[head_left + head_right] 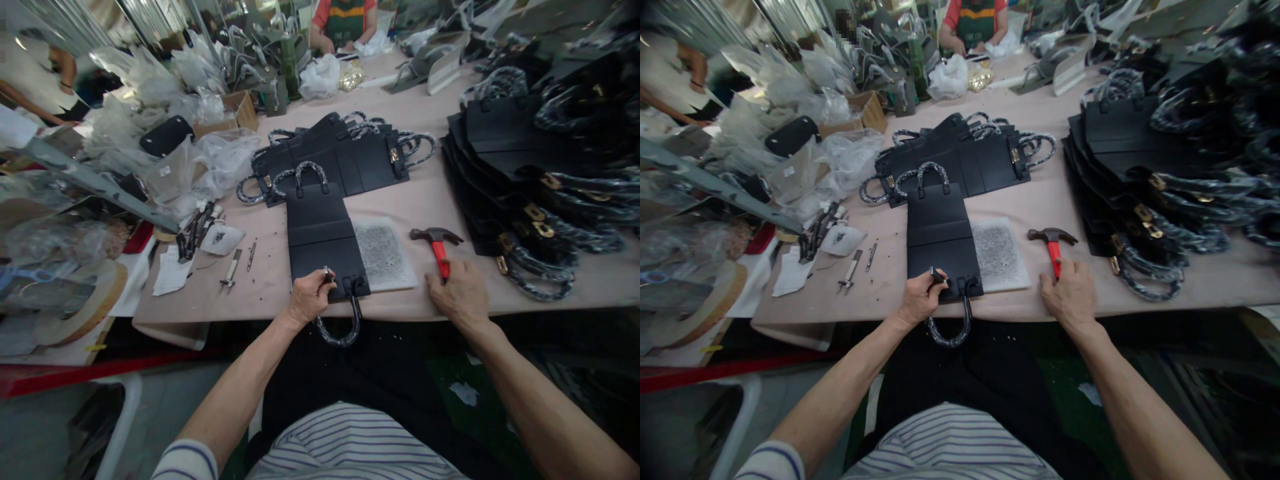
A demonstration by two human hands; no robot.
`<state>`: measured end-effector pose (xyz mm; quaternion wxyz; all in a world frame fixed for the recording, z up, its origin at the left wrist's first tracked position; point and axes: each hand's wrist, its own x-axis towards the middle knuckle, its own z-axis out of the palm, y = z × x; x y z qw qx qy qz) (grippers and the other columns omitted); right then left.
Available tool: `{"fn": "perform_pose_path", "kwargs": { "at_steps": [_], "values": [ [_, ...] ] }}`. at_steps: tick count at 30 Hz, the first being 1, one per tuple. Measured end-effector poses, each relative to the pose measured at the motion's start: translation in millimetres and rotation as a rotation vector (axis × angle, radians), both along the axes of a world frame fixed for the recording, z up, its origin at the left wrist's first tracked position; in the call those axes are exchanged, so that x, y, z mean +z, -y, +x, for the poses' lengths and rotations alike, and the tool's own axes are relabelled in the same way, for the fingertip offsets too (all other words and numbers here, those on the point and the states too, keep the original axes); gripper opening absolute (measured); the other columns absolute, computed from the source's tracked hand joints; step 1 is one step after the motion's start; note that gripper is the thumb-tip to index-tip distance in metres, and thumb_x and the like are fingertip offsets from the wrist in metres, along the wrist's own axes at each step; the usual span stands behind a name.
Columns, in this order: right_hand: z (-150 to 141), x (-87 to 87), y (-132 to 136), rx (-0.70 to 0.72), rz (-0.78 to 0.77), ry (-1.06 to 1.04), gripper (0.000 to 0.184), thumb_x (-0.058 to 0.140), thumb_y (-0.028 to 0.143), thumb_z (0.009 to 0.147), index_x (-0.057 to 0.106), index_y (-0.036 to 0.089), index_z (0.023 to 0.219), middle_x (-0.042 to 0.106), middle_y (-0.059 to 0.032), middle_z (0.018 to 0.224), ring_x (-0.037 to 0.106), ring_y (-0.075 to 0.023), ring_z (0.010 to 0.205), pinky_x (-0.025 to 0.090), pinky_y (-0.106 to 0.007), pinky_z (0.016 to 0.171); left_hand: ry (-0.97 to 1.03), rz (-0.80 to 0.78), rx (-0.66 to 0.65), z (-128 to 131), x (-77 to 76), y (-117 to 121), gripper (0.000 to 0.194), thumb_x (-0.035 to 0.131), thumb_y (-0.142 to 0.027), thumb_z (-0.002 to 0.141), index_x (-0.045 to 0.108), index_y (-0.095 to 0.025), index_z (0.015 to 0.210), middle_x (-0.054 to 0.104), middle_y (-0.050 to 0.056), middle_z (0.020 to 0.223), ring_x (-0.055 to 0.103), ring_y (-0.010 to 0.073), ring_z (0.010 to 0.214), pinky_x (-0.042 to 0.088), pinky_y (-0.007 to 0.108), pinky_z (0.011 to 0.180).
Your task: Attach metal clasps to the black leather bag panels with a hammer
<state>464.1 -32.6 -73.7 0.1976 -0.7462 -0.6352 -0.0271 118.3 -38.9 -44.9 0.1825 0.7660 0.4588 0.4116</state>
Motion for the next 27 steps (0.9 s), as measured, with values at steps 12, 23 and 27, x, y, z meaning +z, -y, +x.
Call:
{"fn": "perform_pose_path", "kwargs": {
  "at_steps": [12, 23, 27],
  "values": [
    [-75, 22.1, 32, 0.32, 0.102, -0.058, 0.031, 0.055, 0.02, 0.085, 0.066, 0.018, 0.114, 0.063, -0.0141, 0.125, 0.058, -0.0312, 0.109, 0.046, -0.048, 0.094, 0.019, -0.019, -0.003, -1, -1.8, -1, 0.013, 0.061, -0.015, 0.089, 0.067, -0.019, 0.1, 0.075, 0.004, 0.089, 0.074, 0.0176, 0.082, 0.059, 0.028, 0.078],
    [-1, 16.1, 11, -0.026, -0.04, 0.067, 0.039, 0.051, 0.039, 0.087, 0.066, 0.013, 0.111, 0.064, -0.0204, 0.111, 0.058, -0.0346, 0.098, 0.045, -0.046, 0.08, 0.044, -0.066, 0.01, 2, 2.5, 0, 0.013, 0.062, -0.013, 0.087, 0.068, -0.019, 0.096, 0.075, 0.003, 0.088, 0.073, 0.0165, 0.079, 0.059, 0.027, 0.079],
    [13, 12.7, 4, -0.059, -0.14, -0.055, 0.035, 0.055, 0.038, 0.083, 0.065, 0.013, 0.106, 0.063, -0.0176, 0.095, 0.059, -0.0314, 0.087, 0.047, -0.045, 0.076, 0.012, -0.042, -0.013, 2, 3.0, 0, 0.014, 0.062, -0.012, 0.087, 0.067, -0.018, 0.099, 0.075, 0.005, 0.09, 0.073, 0.0167, 0.081, 0.059, 0.028, 0.081]
  ]
}}
